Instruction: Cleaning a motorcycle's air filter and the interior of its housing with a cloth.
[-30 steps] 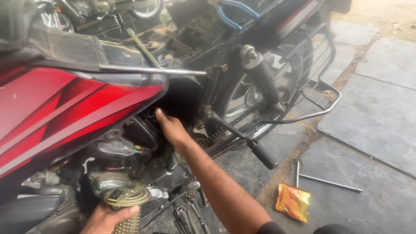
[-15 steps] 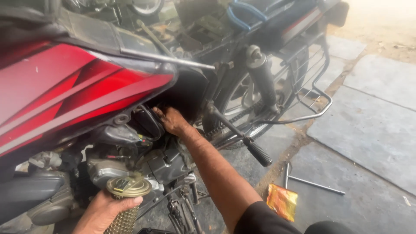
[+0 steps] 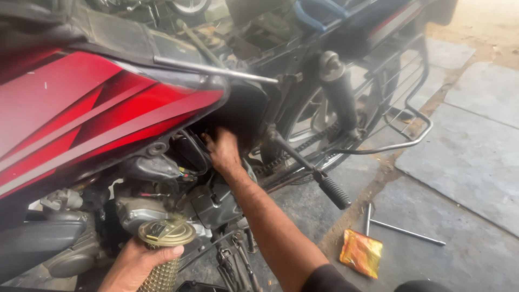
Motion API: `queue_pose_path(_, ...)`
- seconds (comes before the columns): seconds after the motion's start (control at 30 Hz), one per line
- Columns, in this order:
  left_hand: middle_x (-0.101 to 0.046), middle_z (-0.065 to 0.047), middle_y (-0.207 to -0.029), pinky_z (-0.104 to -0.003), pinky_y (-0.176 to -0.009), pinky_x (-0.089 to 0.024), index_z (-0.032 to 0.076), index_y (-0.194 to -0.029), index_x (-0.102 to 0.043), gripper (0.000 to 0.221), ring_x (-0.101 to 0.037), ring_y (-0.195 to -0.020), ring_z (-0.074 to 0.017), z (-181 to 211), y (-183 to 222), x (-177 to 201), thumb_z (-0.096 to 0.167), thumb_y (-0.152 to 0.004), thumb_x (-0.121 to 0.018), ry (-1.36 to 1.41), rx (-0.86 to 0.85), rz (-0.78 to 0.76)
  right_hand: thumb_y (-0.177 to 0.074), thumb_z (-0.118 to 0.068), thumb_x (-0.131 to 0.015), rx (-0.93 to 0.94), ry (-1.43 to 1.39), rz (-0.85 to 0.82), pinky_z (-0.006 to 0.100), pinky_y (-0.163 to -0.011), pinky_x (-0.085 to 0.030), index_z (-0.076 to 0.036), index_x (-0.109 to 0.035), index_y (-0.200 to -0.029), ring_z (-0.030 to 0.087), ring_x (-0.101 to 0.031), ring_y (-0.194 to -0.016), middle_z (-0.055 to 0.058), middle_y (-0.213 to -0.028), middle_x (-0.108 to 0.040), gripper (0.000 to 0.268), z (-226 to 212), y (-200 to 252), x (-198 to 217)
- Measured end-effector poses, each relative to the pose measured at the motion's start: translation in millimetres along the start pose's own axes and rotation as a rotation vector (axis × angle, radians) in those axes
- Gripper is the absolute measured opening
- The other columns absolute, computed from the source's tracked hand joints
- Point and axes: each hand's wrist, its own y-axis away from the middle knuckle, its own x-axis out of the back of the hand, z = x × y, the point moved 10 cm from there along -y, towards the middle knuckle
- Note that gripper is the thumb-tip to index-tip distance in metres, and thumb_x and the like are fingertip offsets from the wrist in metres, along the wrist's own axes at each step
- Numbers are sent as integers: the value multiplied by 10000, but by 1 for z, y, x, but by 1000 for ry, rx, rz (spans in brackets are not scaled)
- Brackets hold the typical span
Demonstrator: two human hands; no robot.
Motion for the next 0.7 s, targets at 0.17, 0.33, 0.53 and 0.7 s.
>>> queue_pose_path(0.17,-706,-105,-1274,-404,-1137,-432,86,-1337,-670,715,-606,-1282,-228,-10,-5,2,258,-682,-900,-63,41,-102,-926,-359,-655,28,-35,226,501,-849,-535,44,-622,-1147,454,-672,-1008,263,-1080,-700,460,-18,8,34)
queue_pose_path(0.33,-696,-135,-1306,-429,-1149,-428,84,-1378,-604,777,-601,-1303,-261,-28,-22,0,257,-694,-928,-62,45,-167,-984,-567,-509,-294,-72,-292,461,-992,-498,-21,-654,-1278,402,-663,-1167,252,-1228,-711,637,21,-15,-6)
queue_pose_path(0.53,-685,-105,-1307,-414,-1135,-435,105,-1352,-636,742,-598,-1289,-247,-9,-7,-5,289,-691,-916,-169,75,-69,-987,-693,-397,-240,-80,-370,445,-1102,-412,-27,-538,-1418,395,-543,-1319,237,-1396,-588,806,28,-12,-20)
queue_pose_path(0.7,-706,-108,-1266,-404,-1108,-438,84,-1286,-674,663,-631,-1264,-233,20,18,-13,262,-682,-882,-48,92,4,-1013,-614,-384,-63,-34,-295,448,-1056,-472,-11,-635,-1326,412,-615,-1225,262,-1296,-679,724,40,-17,-27)
